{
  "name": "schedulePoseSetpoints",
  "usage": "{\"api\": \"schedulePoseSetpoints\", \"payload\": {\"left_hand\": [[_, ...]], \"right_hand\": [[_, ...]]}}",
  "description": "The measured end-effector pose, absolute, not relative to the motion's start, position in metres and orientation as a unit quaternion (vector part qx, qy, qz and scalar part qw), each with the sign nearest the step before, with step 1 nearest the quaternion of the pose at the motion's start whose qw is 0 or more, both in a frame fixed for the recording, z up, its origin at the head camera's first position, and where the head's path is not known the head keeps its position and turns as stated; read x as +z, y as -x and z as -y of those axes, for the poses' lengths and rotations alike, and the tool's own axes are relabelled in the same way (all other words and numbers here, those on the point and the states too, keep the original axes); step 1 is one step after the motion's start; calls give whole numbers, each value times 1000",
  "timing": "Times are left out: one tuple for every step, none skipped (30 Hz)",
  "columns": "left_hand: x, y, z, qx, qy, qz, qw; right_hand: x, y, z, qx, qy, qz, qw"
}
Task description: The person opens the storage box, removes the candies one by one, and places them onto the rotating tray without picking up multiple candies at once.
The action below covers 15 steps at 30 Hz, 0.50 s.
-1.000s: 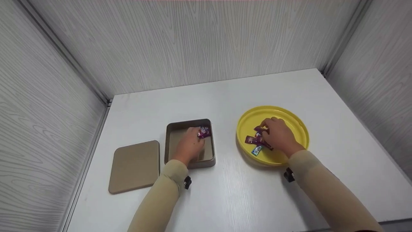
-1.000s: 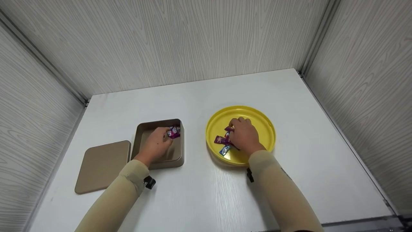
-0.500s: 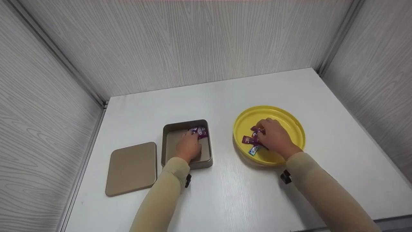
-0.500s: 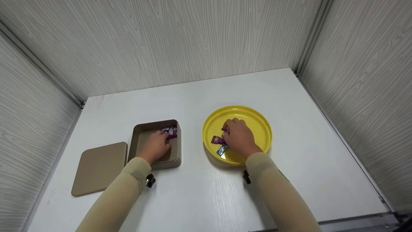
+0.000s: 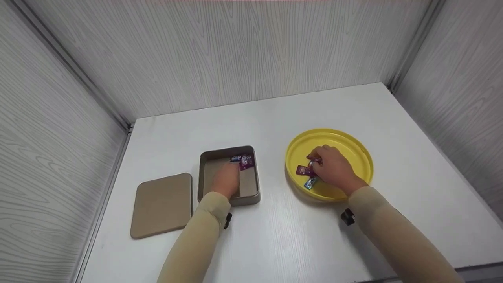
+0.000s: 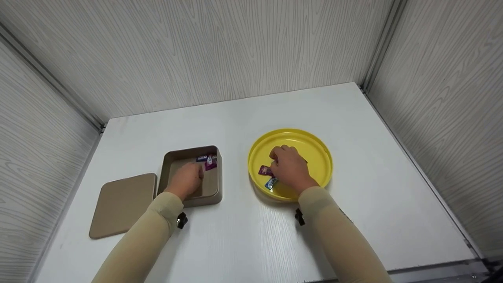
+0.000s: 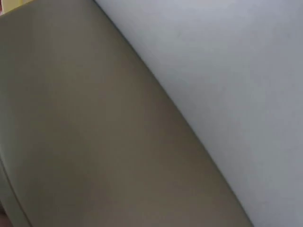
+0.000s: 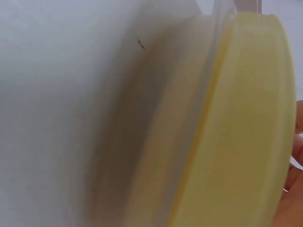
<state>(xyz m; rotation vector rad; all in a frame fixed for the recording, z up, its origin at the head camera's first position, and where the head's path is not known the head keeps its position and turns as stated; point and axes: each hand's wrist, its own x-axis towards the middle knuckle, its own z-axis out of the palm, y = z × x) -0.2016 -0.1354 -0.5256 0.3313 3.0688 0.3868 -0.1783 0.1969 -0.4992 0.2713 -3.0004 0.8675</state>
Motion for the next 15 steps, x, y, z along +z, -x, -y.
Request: {"api": "schedulePoseSetpoints", "payload": {"left_hand": [[-524,201,137,135,-106,-985,17],[-523,201,138,147,-104,-983,18],[-523,201,139,165,-101,-981,19],[-522,200,140,186,-95,-978,23],[-521,200,141,208,-88,-974,27],[-520,199,142,229,-81,-970,29],[-519,199,142,247,-74,-966,29],[-518,198,141,266,-68,-961,30],[-516,197,141,281,-64,-957,28],[-514,196,140,294,-61,-954,25],[-512,194,139,307,-59,-950,23],[-509,192,139,321,-57,-945,21],[-507,190,138,337,-55,-940,18],[-505,188,137,351,-55,-935,16],[-502,185,136,365,-54,-929,14]], "right_hand": [[-498,178,-195,276,-87,957,2],[-498,177,-194,274,-87,958,1],[-497,177,-192,274,-88,958,0],[-496,176,-190,274,-88,958,-1],[-495,175,-187,274,-91,958,0],[-494,174,-185,273,-97,957,2],[-494,174,-182,273,-103,957,6],[-494,173,-180,273,-107,956,9],[-494,172,-177,276,-112,954,10],[-494,171,-173,279,-118,953,11],[-494,170,-170,282,-124,951,11],[-493,169,-166,284,-130,950,11],[-493,168,-162,289,-134,948,8],[-492,166,-158,293,-138,946,6],[-491,164,-153,299,-145,943,5]]}}
